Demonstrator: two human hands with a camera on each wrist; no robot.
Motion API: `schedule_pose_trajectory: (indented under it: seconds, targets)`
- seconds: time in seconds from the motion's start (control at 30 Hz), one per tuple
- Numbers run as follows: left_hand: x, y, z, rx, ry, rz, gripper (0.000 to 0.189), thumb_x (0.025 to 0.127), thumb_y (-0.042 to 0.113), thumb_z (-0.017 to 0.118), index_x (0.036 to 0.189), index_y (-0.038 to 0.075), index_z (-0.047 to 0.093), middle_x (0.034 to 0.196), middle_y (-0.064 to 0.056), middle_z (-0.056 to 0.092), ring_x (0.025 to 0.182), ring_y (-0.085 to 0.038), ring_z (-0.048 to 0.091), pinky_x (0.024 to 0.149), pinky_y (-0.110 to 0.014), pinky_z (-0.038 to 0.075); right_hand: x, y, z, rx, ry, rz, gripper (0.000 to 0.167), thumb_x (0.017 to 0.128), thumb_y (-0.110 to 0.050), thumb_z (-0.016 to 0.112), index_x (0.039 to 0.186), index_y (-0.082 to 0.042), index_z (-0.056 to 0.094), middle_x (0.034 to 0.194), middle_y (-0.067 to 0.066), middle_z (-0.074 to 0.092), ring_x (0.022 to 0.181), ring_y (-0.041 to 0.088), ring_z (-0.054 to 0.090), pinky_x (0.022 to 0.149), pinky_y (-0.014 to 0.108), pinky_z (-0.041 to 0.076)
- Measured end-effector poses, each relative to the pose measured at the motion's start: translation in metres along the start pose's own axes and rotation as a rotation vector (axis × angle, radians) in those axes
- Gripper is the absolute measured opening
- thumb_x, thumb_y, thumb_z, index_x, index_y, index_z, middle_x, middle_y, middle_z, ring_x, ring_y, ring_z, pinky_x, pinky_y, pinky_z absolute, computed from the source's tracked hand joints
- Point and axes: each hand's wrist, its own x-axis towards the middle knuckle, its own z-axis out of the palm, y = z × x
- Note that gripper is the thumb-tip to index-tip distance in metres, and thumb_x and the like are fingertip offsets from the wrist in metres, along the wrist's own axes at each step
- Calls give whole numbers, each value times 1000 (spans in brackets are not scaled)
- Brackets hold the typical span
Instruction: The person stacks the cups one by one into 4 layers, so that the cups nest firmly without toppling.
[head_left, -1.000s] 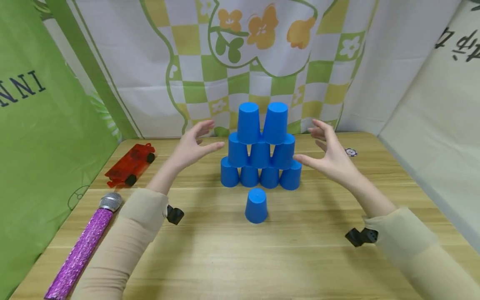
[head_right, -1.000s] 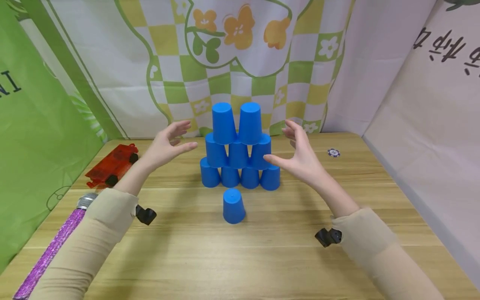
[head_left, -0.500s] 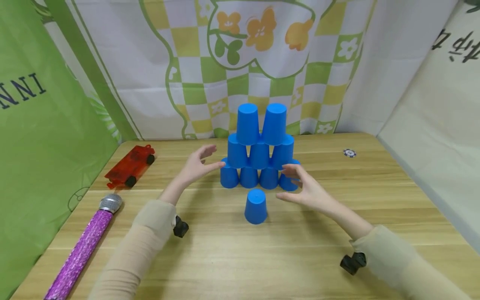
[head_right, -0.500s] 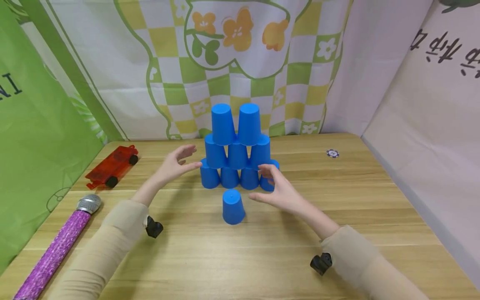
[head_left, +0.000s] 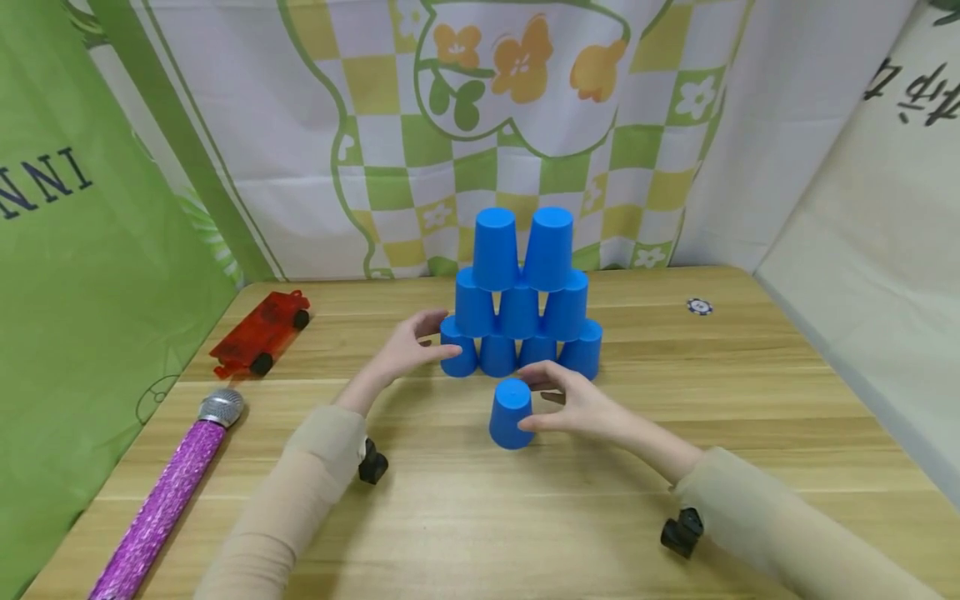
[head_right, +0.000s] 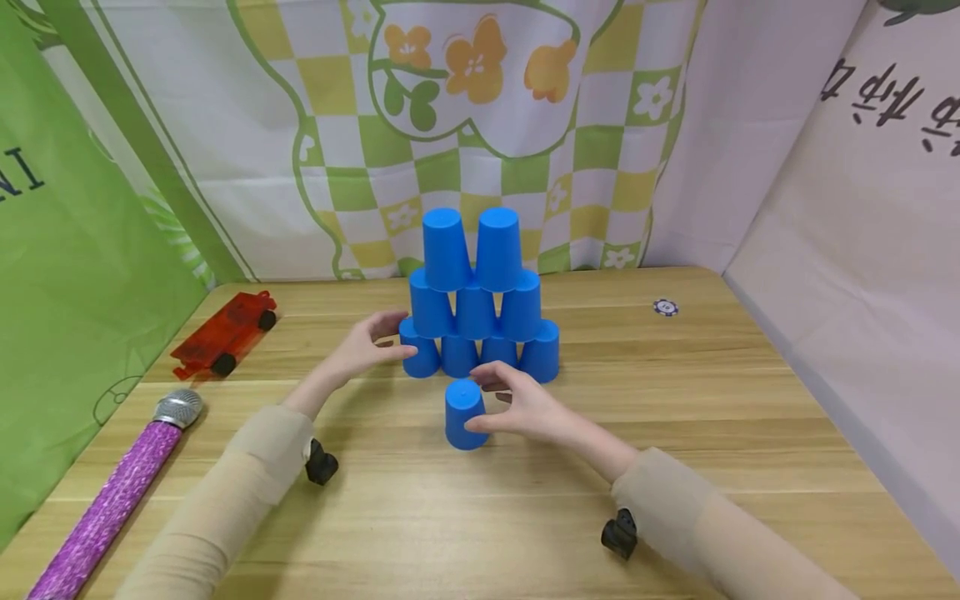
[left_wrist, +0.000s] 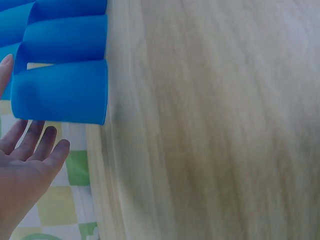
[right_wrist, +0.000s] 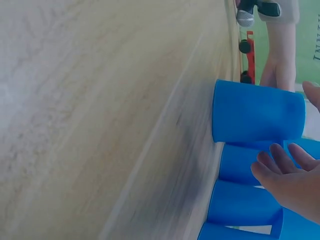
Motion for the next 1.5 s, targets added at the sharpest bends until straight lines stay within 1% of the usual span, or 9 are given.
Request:
schedule_pose_trajectory:
  seconds: [0.17,0.33,0.43,0.67,0.9,1.03,1.2,1.3,1.5]
  targets:
    - [3,-4,6,5,-3,16,67,83,27,72,138,7,41,140,-15,48,129,-33,46,108,-51,37,4,1,6,0,-10,-3,61,81,-24,75,130,-2,47,127,16,56,118,34,53,101,56,42]
    - [5,-7,9,-4,5,23,65,83,24,72,138,7,41,137,-15,49,128,-33,47,106,-48,41,7,1,10,4,2,-1,57,80,-21,75,127,-4,49,124,15,58,116,33,55,100,54,44]
    - [6,-8,10,-10,9,13,65,83,23,72,138,6,41,137,-15,49,128,-33,47,105,-47,42,8,0,12,3,17,-8,53,81,-19,75,125,-3,51,122,15,59,115,32,56,99,53,46]
    - [10,-9,12,-9,15,-14,68,84,26,72,139,5,38,140,-19,45,130,-37,43,106,-51,40,10,1,13,-8,43,-32,46,82,-16,73,121,-1,53,119,17,60,112,34,57,97,53,47]
    - [11,-8,14,19,35,-14,62,84,21,71,136,4,41,135,-18,49,126,-36,47,103,-48,43,10,4,14,-2,57,-37,44,83,-14,72,120,0,54,118,18,61,112,34,58,97,52,47]
    - [11,-8,14,33,48,-26,60,84,21,71,134,5,42,133,-17,50,125,-35,48,102,-48,44,9,4,15,5,77,-28,44,83,-13,72,120,1,54,119,19,60,111,34,58,97,51,48]
    - [11,-8,13,43,47,-34,61,84,24,72,134,5,43,133,-17,50,125,-36,48,103,-49,43,5,4,14,10,109,-1,44,83,-14,72,120,1,54,119,19,60,110,33,60,96,50,48]
    - [10,-7,12,45,44,-22,60,84,24,71,133,3,43,132,-19,51,124,-38,48,102,-50,44,3,3,11,9,132,10,42,83,-15,72,118,0,55,118,18,61,109,32,60,96,49,49]
    - [-1,17,9,7,14,-39,56,85,15,70,131,-3,44,132,-24,49,125,-42,47,103,-52,42,-4,1,1,17,183,41,41,83,-15,72,118,-2,55,118,16,61,111,31,60,97,46,49]
